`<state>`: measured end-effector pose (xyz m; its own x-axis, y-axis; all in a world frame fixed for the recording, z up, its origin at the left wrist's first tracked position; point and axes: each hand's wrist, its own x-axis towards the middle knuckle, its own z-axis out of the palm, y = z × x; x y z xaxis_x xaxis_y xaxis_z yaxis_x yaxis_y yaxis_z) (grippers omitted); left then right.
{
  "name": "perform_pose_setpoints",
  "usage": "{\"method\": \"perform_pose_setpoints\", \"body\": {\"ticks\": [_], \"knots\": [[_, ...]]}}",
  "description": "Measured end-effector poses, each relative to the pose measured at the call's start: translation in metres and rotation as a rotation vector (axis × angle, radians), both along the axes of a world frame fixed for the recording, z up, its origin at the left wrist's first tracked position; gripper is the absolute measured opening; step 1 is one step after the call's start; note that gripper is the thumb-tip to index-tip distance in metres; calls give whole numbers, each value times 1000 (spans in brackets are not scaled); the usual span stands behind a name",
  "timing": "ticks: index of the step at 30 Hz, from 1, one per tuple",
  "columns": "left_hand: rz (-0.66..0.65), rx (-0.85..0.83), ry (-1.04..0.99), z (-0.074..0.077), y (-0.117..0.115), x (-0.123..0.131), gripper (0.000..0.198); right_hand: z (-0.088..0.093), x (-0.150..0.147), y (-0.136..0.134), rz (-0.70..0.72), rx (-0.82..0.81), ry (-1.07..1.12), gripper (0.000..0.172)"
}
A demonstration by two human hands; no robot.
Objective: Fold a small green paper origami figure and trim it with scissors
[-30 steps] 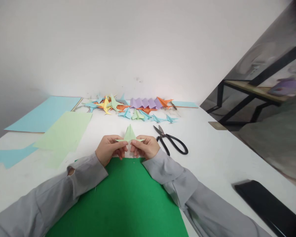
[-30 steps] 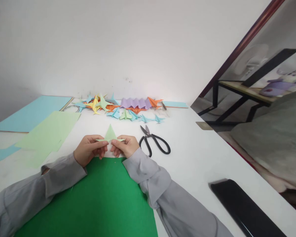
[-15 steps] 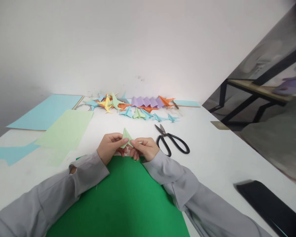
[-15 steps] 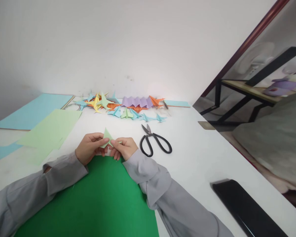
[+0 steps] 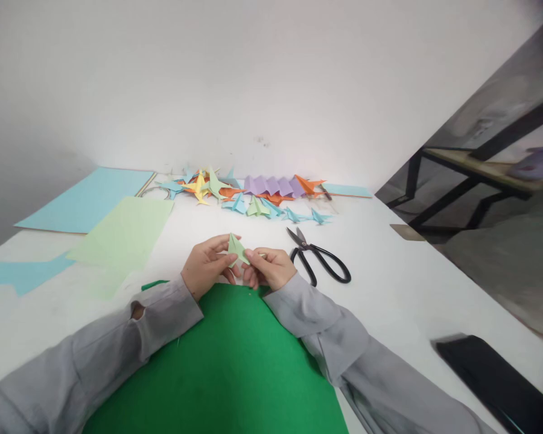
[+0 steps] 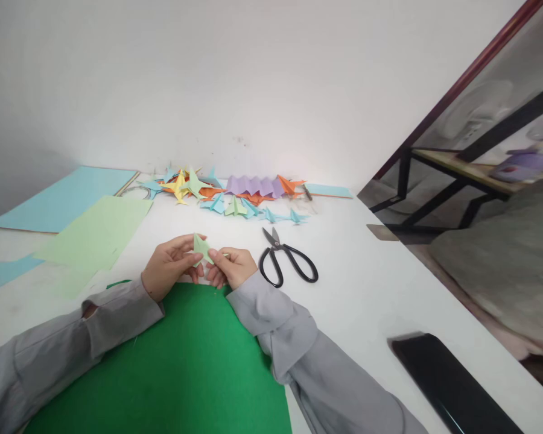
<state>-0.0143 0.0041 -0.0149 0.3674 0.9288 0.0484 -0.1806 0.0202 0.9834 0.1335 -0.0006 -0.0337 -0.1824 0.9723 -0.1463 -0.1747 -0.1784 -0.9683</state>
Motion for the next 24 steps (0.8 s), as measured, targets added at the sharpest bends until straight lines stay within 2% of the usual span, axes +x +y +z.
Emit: {"method": "perform_pose_setpoints", "body": {"ticks": [3, 4, 5, 8, 10, 24], "knots": [[31, 14, -28, 0, -1, 0, 75, 0, 0, 0, -3, -6, 8, 47], [32, 10, -29, 0, -1, 1, 78, 0, 0, 1, -5, -12, 13, 47], [33, 4, -18, 0, -1, 1, 74, 0, 0, 1, -5, -17, 18, 47], [37, -33, 48, 0, -1, 1, 39, 0, 0, 1, 1, -21, 26, 47], [60, -43, 74, 0, -1, 1, 28, 0, 0, 1, -1, -15, 25, 47], [164, -45, 69, 3, -2, 6, 24, 4, -2, -5, -84, 23, -24, 45]]}}
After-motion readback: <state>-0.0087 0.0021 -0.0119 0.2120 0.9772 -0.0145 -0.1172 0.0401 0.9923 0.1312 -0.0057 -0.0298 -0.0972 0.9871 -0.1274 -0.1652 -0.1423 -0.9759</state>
